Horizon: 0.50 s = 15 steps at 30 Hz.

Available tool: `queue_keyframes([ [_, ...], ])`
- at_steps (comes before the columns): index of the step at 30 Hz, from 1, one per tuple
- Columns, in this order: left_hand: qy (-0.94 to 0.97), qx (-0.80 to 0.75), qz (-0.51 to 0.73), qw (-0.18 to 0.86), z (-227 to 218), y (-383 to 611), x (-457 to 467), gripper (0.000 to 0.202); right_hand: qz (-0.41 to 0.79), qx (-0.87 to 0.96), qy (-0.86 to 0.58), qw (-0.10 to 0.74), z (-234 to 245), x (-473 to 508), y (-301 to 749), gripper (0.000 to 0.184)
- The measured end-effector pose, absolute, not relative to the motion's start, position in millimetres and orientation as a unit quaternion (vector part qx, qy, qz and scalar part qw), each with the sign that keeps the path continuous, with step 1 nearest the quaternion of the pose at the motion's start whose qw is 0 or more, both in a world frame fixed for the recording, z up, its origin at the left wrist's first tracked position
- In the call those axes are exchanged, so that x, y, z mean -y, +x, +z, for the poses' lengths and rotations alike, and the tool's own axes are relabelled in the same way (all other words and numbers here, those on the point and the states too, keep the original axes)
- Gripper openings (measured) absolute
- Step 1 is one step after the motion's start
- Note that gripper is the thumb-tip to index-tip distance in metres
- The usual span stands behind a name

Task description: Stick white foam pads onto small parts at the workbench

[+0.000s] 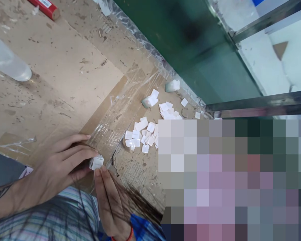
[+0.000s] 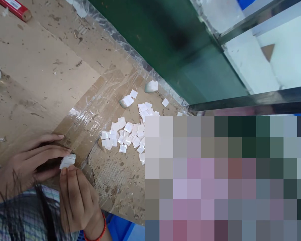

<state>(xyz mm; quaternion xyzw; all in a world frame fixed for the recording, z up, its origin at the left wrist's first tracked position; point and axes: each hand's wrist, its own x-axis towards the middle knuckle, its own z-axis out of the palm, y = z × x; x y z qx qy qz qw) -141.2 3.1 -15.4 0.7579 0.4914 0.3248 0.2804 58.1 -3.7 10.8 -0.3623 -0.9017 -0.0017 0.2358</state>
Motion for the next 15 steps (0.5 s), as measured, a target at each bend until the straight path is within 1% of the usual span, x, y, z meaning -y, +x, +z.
queue_keyframes([
  [2,0.754,-0.495,0.327,0.282,-15.1,-141.2,-2.8,0.022,-0.006,0.904,-0.352,0.241,7.4,4.3,58.4,0.038],
  [6,0.754,-0.498,0.328,0.277,-14.1,-140.9,-2.0,0.024,0.006,0.88,-0.371,0.298,-3.7,8.2,59.5,0.041],
  [10,0.76,-0.495,0.327,0.264,-14.2,-140.1,-3.2,0.021,0.086,0.876,-0.393,0.265,-2.5,7.5,60.0,0.041],
  [15,0.76,-0.49,0.332,0.269,-15.6,-138.6,-5.1,0.021,0.068,0.891,-0.375,0.245,8.7,-0.7,59.6,0.04],
])
